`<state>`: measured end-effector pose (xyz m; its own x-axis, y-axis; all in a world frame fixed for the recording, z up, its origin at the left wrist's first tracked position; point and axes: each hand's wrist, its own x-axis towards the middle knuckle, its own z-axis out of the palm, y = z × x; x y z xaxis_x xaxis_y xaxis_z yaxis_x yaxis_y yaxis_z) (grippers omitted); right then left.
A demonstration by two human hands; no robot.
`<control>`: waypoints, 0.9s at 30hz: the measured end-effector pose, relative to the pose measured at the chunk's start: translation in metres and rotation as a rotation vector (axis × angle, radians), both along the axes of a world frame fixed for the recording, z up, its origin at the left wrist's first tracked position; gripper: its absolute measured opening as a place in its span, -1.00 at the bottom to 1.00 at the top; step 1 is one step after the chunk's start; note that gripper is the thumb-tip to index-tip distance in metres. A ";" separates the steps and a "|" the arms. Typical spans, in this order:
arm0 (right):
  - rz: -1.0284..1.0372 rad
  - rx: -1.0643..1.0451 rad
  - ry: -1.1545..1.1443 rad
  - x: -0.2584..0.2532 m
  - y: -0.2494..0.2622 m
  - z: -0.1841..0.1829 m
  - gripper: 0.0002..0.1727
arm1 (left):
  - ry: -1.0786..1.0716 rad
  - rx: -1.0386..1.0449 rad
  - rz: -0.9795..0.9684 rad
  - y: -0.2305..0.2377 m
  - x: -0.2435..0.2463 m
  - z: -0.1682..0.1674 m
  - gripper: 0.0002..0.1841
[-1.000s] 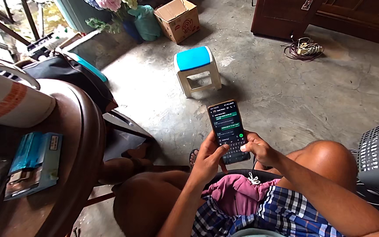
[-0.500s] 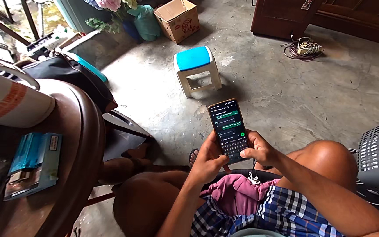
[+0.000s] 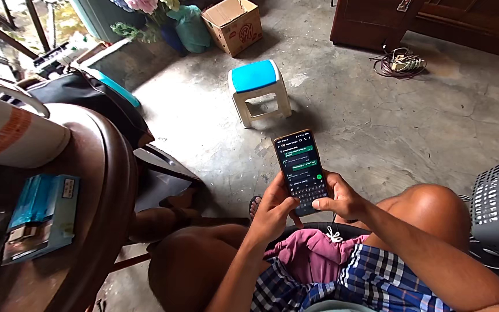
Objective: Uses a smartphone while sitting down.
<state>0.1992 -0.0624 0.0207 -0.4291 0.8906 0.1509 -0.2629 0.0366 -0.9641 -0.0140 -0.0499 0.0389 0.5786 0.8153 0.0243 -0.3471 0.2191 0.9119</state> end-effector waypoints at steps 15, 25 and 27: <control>-0.120 -0.057 0.023 -0.008 -0.001 -0.004 -0.69 | 0.009 0.017 -0.018 0.000 0.001 0.000 -0.40; -0.062 -0.032 0.023 -0.005 -0.001 -0.004 -0.55 | 0.018 0.022 0.000 -0.001 0.002 0.001 -0.40; -0.051 -0.043 0.021 -0.005 -0.001 -0.004 -0.53 | 0.031 0.017 0.009 -0.001 0.002 0.002 -0.40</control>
<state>0.1945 -0.0636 0.0167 -0.3803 0.9170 0.1205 -0.2818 0.0092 -0.9594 -0.0119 -0.0512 0.0407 0.5721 0.8199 0.0206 -0.3207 0.2005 0.9257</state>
